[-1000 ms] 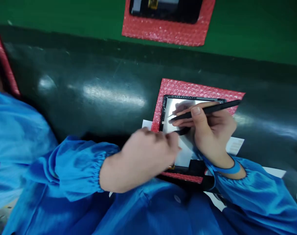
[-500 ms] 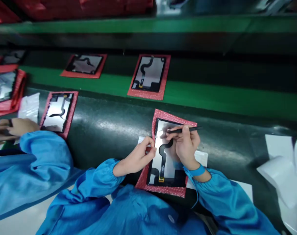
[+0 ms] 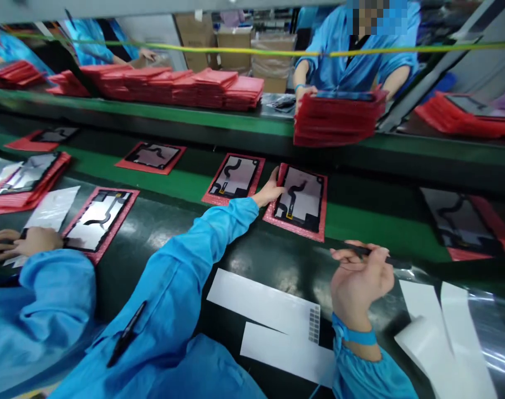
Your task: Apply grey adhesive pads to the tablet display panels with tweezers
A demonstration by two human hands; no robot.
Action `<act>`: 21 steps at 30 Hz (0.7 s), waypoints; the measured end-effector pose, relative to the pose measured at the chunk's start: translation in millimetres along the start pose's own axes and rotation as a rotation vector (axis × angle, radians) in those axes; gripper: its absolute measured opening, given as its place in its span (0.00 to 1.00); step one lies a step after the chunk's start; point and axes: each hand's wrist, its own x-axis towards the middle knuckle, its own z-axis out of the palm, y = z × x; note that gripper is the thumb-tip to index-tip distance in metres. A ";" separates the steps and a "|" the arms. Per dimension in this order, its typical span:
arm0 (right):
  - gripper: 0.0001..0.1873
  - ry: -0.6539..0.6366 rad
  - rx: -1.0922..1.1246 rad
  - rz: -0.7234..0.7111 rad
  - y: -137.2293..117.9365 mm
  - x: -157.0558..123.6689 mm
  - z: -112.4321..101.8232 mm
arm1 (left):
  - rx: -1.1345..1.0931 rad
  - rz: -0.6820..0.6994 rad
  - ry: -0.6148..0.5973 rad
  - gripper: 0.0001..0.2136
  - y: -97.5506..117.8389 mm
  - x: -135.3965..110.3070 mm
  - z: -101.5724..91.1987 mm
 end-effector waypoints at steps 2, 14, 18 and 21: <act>0.24 -0.005 -0.008 0.010 2.6 0.2 -2.2 | 0.101 -0.050 0.059 0.20 5.7 12.8 -13.1; 0.28 -0.092 -0.016 0.055 -3.3 -3.8 4.7 | 0.436 -0.322 0.293 0.20 51.6 -82.2 -195.1; 0.26 -0.120 -0.004 -0.028 -23.9 -15.7 4.5 | 0.379 -0.349 0.258 0.19 36.9 -98.3 -198.5; 0.24 -0.124 -0.053 -0.068 -41.5 -29.9 -6.3 | 0.270 -0.317 0.247 0.19 27.7 -101.3 -202.9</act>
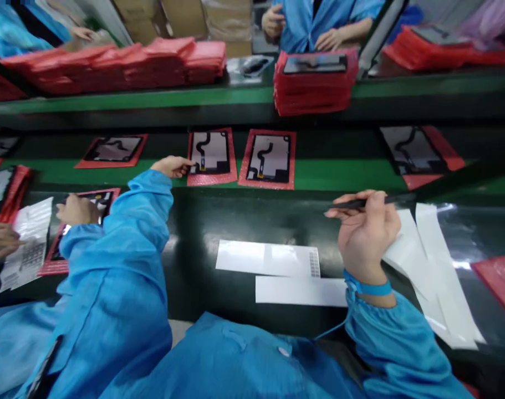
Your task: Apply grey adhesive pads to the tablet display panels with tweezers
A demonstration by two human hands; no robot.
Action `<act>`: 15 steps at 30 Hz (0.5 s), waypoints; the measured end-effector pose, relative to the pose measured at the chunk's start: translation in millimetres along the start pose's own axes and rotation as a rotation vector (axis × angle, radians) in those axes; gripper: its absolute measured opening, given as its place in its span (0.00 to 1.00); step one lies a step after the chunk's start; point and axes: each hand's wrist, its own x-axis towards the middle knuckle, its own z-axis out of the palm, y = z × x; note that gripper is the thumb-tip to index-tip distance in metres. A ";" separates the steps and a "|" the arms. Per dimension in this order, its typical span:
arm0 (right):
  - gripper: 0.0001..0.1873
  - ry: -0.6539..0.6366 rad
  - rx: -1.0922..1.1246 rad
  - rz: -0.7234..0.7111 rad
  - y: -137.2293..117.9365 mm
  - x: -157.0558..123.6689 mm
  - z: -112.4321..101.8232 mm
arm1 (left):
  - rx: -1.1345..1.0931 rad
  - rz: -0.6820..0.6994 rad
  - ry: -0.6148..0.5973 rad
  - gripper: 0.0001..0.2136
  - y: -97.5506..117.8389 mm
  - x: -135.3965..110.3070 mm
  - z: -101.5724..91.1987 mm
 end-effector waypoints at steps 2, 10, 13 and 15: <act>0.22 -0.028 -0.074 -0.014 -11.5 -11.9 -13.9 | -0.088 0.036 0.013 0.16 -5.1 -1.2 -3.7; 0.15 -0.138 -0.313 0.060 -18.9 -65.0 -99.2 | -0.402 0.202 0.133 0.23 -42.1 -110.6 -3.6; 0.18 -0.154 -0.380 0.169 -3.6 -77.7 -119.0 | -0.413 0.150 0.129 0.19 -65.8 -185.7 23.9; 0.19 -0.184 -0.410 0.228 6.4 -81.9 -126.2 | -0.399 0.077 0.064 0.22 -78.8 -229.8 53.3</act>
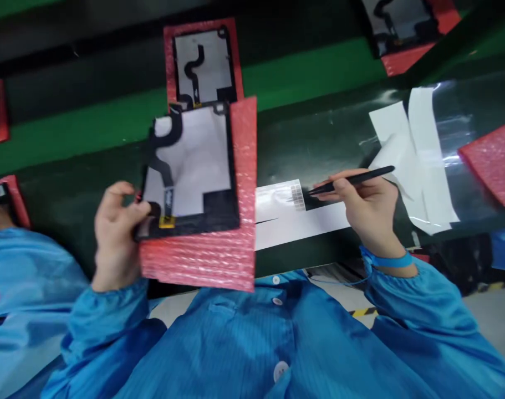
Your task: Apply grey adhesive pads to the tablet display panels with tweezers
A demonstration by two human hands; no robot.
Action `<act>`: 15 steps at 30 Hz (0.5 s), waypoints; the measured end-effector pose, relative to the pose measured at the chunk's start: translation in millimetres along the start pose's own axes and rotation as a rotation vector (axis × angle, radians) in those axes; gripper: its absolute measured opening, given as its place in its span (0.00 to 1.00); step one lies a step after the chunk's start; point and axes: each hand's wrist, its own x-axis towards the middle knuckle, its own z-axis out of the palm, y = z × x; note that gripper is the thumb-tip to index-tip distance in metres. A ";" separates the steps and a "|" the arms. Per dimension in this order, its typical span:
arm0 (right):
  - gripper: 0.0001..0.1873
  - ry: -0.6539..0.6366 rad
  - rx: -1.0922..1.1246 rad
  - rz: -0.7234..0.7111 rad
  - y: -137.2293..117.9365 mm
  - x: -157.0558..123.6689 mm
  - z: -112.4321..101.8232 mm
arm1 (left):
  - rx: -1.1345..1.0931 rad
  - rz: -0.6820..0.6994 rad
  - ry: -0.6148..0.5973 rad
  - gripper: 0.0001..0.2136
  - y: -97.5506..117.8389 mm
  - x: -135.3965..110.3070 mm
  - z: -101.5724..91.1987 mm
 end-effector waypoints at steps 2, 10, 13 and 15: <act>0.19 -0.027 -0.019 0.038 9.6 0.6 -1.8 | 0.007 -0.074 -0.054 0.23 -18.7 -36.5 23.2; 0.22 0.065 -0.099 0.063 17.7 13.2 -34.8 | 0.070 -0.066 -0.158 0.24 -47.9 -79.2 43.8; 0.20 0.057 -0.121 0.059 6.1 14.3 -37.4 | 0.099 -0.027 -0.150 0.22 -45.5 -79.5 34.4; 0.18 -0.016 -0.135 0.062 -1.4 13.4 -29.3 | 0.189 0.002 -0.143 0.22 -42.4 -80.0 29.7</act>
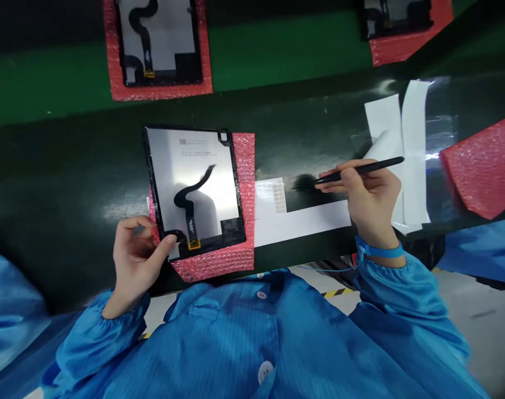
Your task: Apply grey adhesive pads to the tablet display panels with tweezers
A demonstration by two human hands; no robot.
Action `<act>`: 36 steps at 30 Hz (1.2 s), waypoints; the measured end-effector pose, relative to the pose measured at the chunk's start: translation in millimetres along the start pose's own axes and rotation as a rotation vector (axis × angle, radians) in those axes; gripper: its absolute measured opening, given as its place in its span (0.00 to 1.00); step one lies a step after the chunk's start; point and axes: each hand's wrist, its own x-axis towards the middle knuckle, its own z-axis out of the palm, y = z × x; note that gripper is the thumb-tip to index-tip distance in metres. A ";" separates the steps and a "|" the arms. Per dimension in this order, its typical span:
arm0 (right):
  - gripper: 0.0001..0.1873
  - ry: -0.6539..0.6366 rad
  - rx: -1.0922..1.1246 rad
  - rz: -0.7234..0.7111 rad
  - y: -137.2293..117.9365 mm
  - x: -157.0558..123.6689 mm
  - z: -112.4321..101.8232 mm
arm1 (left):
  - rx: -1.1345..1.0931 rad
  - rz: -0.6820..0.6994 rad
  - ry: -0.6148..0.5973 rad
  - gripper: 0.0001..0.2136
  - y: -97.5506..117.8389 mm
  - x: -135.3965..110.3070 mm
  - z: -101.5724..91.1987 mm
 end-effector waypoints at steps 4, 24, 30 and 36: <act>0.15 -0.160 -0.016 -0.035 -2.6 1.1 27.0 | 0.682 0.185 0.022 0.25 13.3 3.2 -9.6; 0.14 -0.175 -0.047 0.031 16.4 8.9 41.6 | 1.103 0.905 -0.673 0.47 40.4 48.3 141.2; 0.11 -0.168 -0.020 0.099 9.0 8.3 40.5 | 1.087 0.905 -0.665 0.45 38.5 48.2 141.5; 0.10 -0.161 -0.050 0.099 6.8 7.9 41.1 | 1.090 0.910 -0.660 0.47 36.9 48.5 141.7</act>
